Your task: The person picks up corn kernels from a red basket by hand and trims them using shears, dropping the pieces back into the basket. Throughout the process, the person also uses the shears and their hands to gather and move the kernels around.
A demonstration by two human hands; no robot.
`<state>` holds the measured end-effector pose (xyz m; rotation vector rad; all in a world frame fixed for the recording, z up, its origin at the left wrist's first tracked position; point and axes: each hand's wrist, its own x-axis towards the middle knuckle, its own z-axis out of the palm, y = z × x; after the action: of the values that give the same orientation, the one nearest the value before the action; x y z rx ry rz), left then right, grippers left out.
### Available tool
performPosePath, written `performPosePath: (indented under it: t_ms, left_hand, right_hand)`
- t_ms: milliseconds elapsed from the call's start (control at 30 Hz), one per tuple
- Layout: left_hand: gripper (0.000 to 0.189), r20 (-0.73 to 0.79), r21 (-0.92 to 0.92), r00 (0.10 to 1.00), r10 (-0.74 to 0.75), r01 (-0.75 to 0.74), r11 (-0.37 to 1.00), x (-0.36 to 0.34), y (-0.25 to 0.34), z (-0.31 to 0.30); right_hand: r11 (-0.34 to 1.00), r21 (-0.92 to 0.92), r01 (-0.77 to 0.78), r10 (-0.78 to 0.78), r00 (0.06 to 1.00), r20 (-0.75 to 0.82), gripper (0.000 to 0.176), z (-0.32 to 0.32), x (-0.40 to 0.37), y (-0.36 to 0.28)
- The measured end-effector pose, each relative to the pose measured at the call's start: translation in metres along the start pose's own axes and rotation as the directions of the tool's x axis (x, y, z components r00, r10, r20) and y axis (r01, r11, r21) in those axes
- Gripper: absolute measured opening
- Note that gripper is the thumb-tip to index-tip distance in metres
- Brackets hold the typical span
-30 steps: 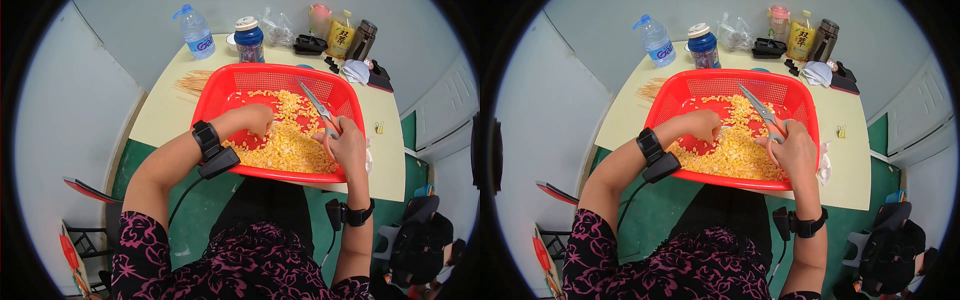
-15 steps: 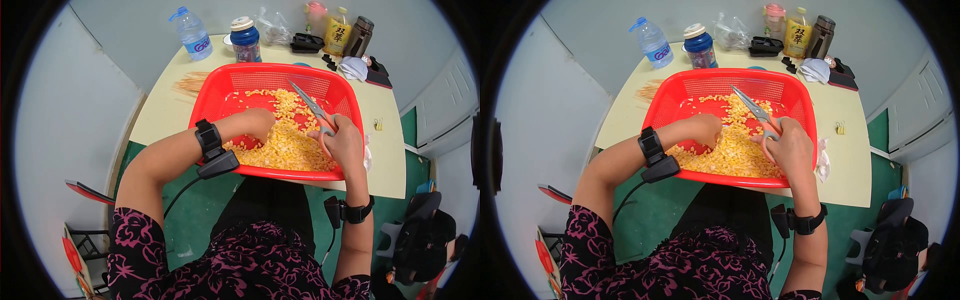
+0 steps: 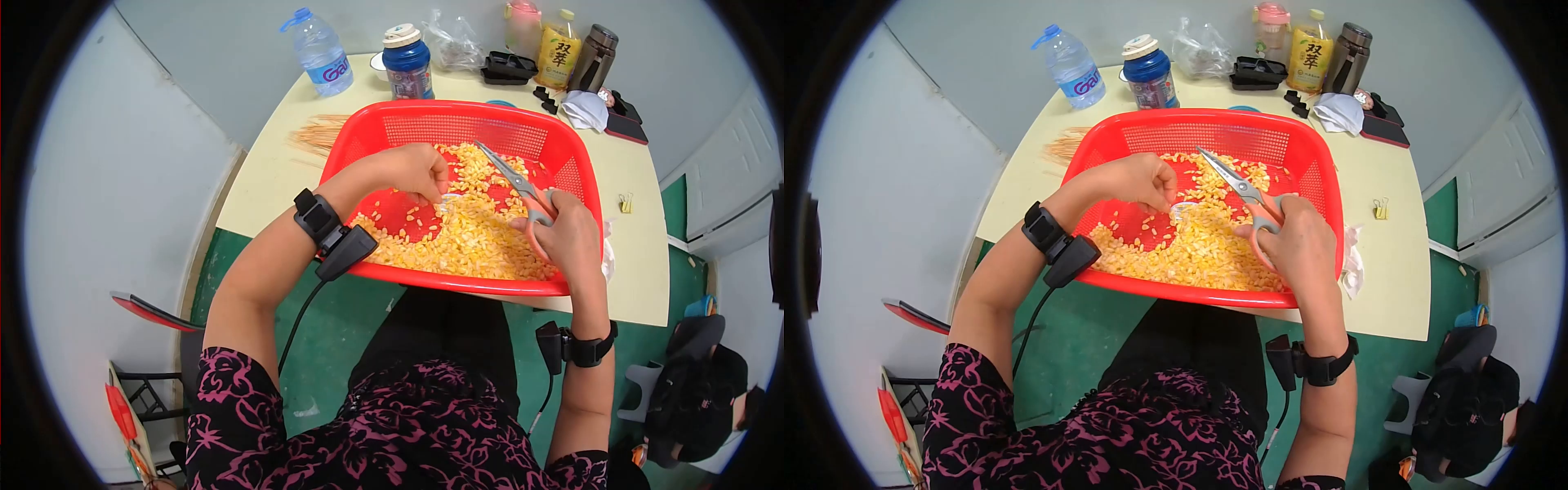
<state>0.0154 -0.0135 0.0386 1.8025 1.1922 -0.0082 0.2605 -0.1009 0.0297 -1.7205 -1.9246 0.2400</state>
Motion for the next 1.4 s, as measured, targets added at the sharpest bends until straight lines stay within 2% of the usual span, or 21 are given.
performPosePath:
  t_ms: [33,133,233,267,367,467,567,667,767,967,1067,1267,1400]
  left_hand:
    - [0.008,0.018,-0.096,0.999,0.041,-0.039,0.995,-0.002,-0.004,0.001]
    - [0.011,0.056,-0.021,0.996,0.065,-0.064,0.998,-0.001,-0.004,0.003]
    - [0.014,0.036,0.229,0.982,0.184,-0.188,0.955,0.0,-0.005,0.001]
    - [0.015,0.083,0.257,0.978,0.194,-0.209,0.944,0.003,-0.01,0.0]
    - [0.02,0.206,0.298,0.967,0.149,-0.207,0.932,0.005,-0.015,-0.003]
    - [0.023,0.319,0.519,0.939,-0.13,-0.058,0.853,0.003,-0.021,-0.002]
    - [0.027,0.322,0.619,0.914,-0.247,-0.006,0.785,0.0,-0.037,0.0]
    - [0.024,0.264,0.465,0.951,-0.162,0.022,0.885,0.0,-0.044,0.0]
    - [0.02,0.283,0.447,0.929,-0.24,0.094,0.89,-0.002,-0.034,0.002]
    - [0.016,0.314,0.524,0.919,-0.239,0.042,0.851,0.001,-0.022,0.012]
    - [0.015,0.313,0.671,0.943,-0.112,-0.136,0.729,0.003,-0.033,0.015]
    - [0.012,0.347,0.584,0.937,-0.049,-0.175,0.793,0.003,-0.038,0.011]
    - [0.011,0.31,0.585,0.948,-0.067,-0.134,0.8,0.0,-0.035,0.01]
  right_hand:
    - [1.0,0.018,0.007,-0.007,1.0,0.001,0.041,-0.001,0.0,0.0]
    - [0.999,0.029,0.023,-0.023,1.0,-0.003,0.039,0.002,-0.001,0.002]
    - [1.0,0.023,0.011,-0.011,1.0,0.003,0.038,0.0,-0.001,-0.002]
    - [1.0,0.025,-0.001,0.001,1.0,0.005,0.04,0.001,-0.001,-0.001]
    - [0.999,0.036,0.0,0.0,1.0,-0.002,0.041,0.003,-0.001,0.0]
    - [1.0,0.019,0.008,-0.008,1.0,0.012,0.04,0.002,0.0,0.001]
    - [1.0,-0.009,0.014,-0.014,0.999,0.034,0.04,-0.001,0.0,-0.001]
    - [1.0,-0.014,0.025,-0.025,0.999,0.034,0.042,0.001,0.0,0.0]
    - [1.0,-0.006,0.031,-0.031,0.999,0.027,0.042,0.0,-0.001,0.0]
    - [1.0,0.001,0.016,-0.016,0.999,0.031,0.039,0.0,0.0,0.0]
    - [1.0,0.008,0.013,-0.014,1.0,0.022,0.039,0.002,0.0,0.003]
    - [1.0,0.006,0.003,-0.003,0.999,0.049,0.031,-0.002,0.0,-0.001]
    - [1.0,0.009,-0.005,0.004,0.998,0.057,0.031,0.0,0.0,0.001]
